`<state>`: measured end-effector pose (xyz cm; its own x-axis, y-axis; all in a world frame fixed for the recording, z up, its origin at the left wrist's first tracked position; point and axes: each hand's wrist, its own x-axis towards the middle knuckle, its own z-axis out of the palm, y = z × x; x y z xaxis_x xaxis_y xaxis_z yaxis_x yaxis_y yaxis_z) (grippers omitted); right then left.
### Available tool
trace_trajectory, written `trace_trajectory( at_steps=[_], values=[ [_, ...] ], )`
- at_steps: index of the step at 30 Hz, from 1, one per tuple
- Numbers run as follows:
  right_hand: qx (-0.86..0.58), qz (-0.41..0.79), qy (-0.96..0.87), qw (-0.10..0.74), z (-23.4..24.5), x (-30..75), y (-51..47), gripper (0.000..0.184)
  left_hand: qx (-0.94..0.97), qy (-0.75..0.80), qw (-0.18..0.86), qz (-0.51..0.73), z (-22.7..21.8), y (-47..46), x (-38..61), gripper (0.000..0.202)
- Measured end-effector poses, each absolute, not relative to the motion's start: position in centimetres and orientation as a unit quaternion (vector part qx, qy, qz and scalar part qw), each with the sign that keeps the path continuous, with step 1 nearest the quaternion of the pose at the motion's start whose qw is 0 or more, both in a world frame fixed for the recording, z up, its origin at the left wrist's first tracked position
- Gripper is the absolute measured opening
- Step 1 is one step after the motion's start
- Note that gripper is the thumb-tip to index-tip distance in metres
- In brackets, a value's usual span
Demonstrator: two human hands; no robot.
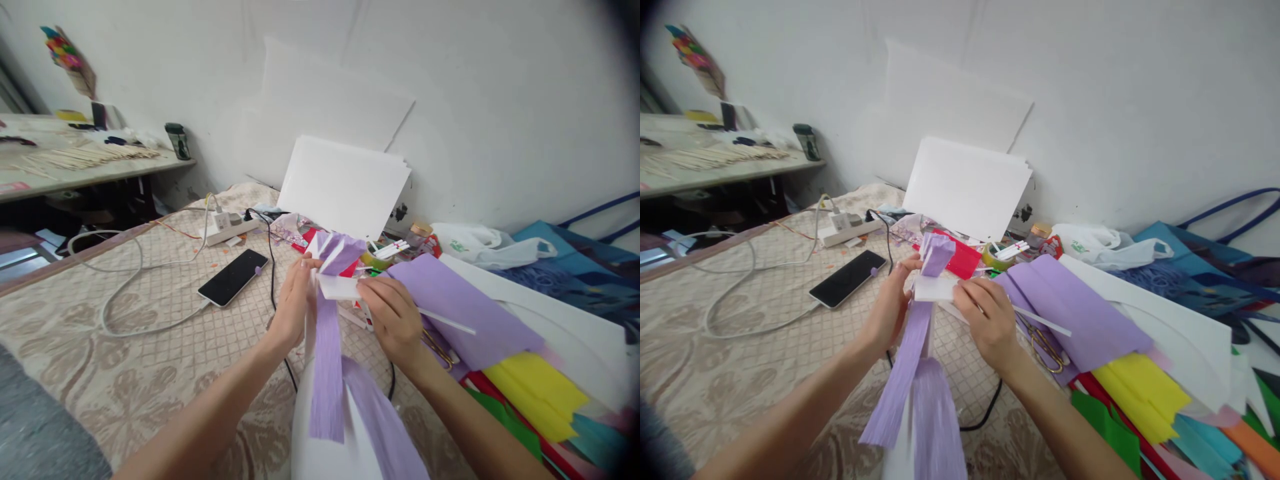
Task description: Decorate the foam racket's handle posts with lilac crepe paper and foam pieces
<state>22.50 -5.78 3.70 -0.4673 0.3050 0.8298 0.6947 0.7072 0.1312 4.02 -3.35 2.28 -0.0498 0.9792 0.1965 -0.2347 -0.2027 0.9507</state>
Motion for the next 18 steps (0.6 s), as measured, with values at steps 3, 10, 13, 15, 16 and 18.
trace_trajectory(
  at_steps=[3,10,13,15,16,18],
  values=[
    [-0.266,-0.223,-0.828,0.441,3.58,22.72,-6.07,0.036,0.474,0.382,0.501,0.615,2.19,-3.45,3.98,0.04],
    [-0.278,-0.235,-0.815,0.45,3.55,23.01,-6.55,0.038,0.471,0.37,0.515,0.613,1.99,-3.41,3.88,0.039],
    [-0.28,-0.237,-0.822,0.436,3.74,22.86,-6.4,0.039,0.467,0.371,0.519,0.612,1.97,-3.41,3.88,0.038],
    [-0.288,-0.239,-0.824,0.425,3.81,22.72,-6.32,0.039,0.465,0.376,0.516,0.613,1.99,-3.45,3.89,0.038],
    [-0.293,-0.239,-0.824,0.422,3.81,22.66,-6.29,0.039,0.466,0.378,0.514,0.613,2.0,-3.47,3.89,0.038],
    [-0.303,-0.241,-0.822,0.417,3.76,22.57,-6.26,0.037,0.47,0.382,0.51,0.61,2.03,-3.5,3.88,0.039]
  ],
)
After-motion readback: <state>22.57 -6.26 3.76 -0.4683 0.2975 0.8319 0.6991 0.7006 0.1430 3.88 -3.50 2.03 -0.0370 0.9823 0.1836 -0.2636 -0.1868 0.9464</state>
